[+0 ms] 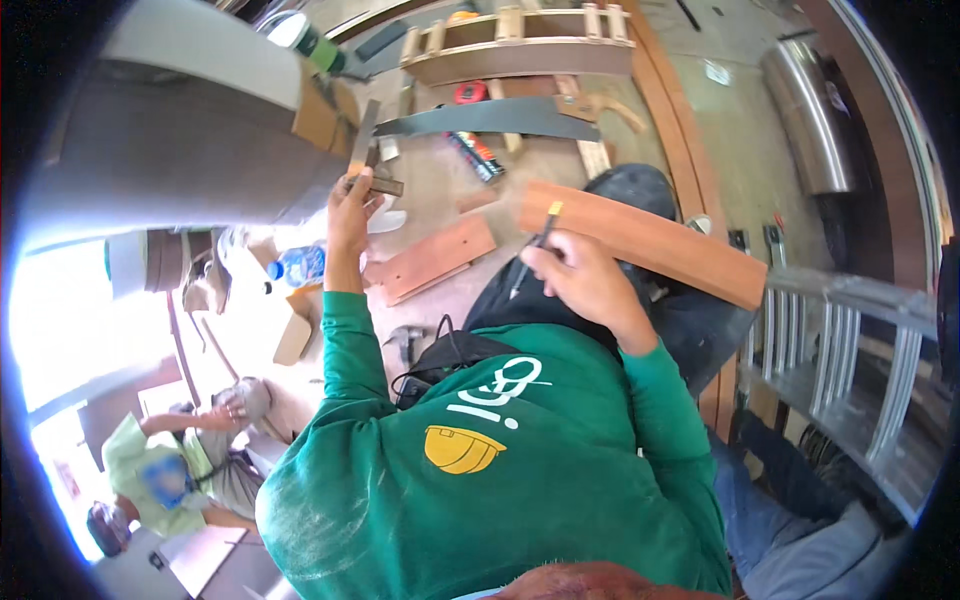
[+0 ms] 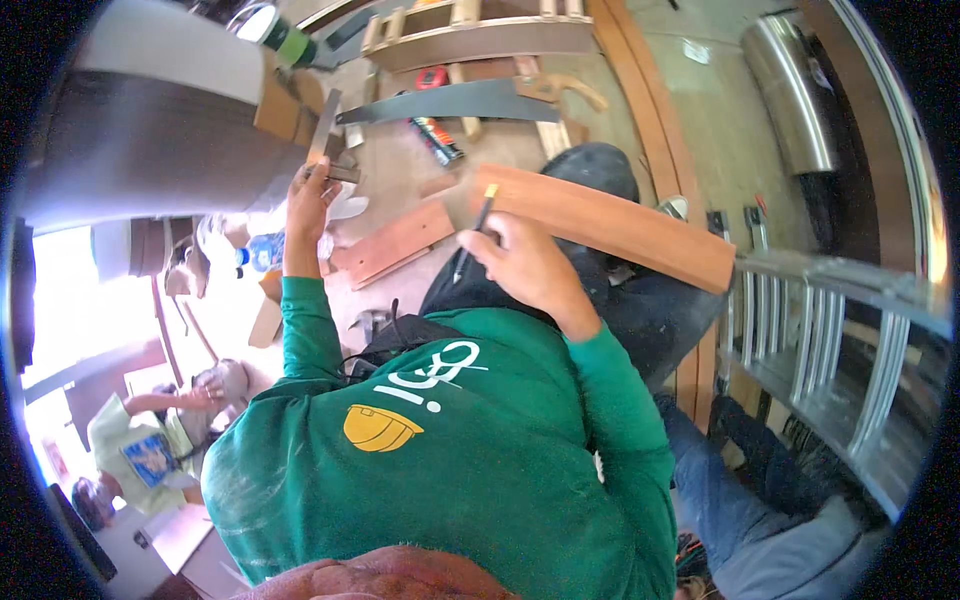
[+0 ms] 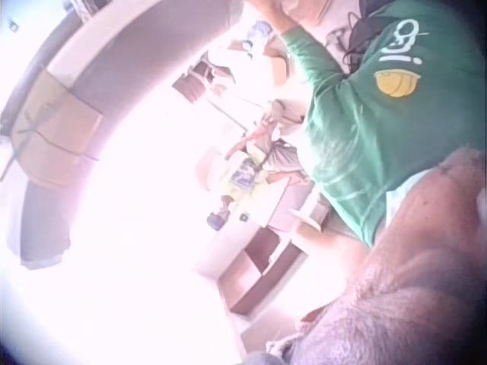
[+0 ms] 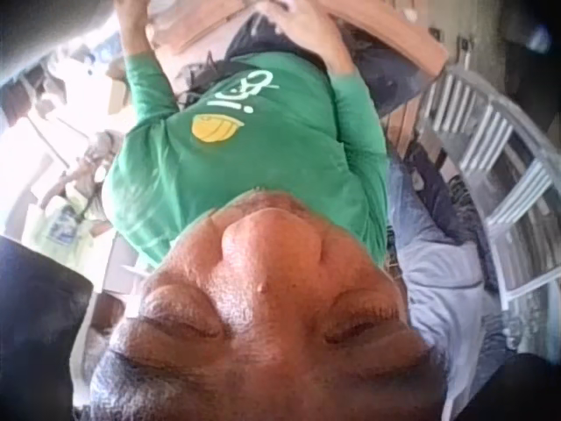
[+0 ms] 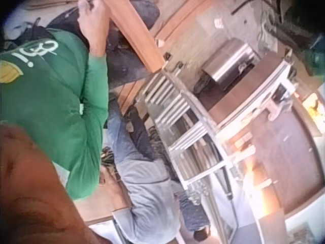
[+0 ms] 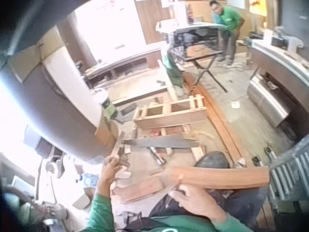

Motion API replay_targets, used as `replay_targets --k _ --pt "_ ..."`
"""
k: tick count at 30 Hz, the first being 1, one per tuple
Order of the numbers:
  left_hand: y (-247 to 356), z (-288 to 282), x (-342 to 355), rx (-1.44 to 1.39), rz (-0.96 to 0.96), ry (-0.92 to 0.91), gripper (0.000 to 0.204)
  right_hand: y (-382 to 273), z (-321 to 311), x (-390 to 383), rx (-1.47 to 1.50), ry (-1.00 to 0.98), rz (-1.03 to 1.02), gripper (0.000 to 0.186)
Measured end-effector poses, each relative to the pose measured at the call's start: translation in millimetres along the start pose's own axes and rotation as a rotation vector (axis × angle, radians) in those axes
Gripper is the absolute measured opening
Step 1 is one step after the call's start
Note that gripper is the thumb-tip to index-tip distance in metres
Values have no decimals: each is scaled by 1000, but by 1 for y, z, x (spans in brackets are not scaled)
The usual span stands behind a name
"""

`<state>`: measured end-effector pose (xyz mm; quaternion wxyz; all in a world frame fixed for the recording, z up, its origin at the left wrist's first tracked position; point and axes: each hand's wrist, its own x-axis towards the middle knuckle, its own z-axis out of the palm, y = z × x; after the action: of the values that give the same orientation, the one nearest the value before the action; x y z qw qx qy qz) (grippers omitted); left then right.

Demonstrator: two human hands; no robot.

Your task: The person marks a wood plank using a square and pencil, then uses a hand saw to cut a small piece off the end of the plank while holding it against a wooden frame.

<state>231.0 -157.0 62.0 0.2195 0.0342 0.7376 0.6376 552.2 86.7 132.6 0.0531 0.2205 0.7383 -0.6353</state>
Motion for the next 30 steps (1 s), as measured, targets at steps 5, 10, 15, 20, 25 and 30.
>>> replay_targets --k 5,10,15,20,25,30 --pt "-28 -16 -38 51 -13 26 38 -2 74 95 -177 -284 52 46" --pt "-79 6 -40 -143 -179 -45 35 48 122 186 -352 -174 12 45" --pt "-103 13 -37 -335 -242 77 47 43 133 189 -113 162 -318 54" --pt "-120 8 -21 -68 -140 93 51 23 86 127 -85 -180 -161 55" --pt "-90 18 -49 482 150 -76 52 12 26 24 138 -307 -99 41" --pt "-59 89 -75 378 431 -130 42 43 -44 -68 367 195 -56 34"
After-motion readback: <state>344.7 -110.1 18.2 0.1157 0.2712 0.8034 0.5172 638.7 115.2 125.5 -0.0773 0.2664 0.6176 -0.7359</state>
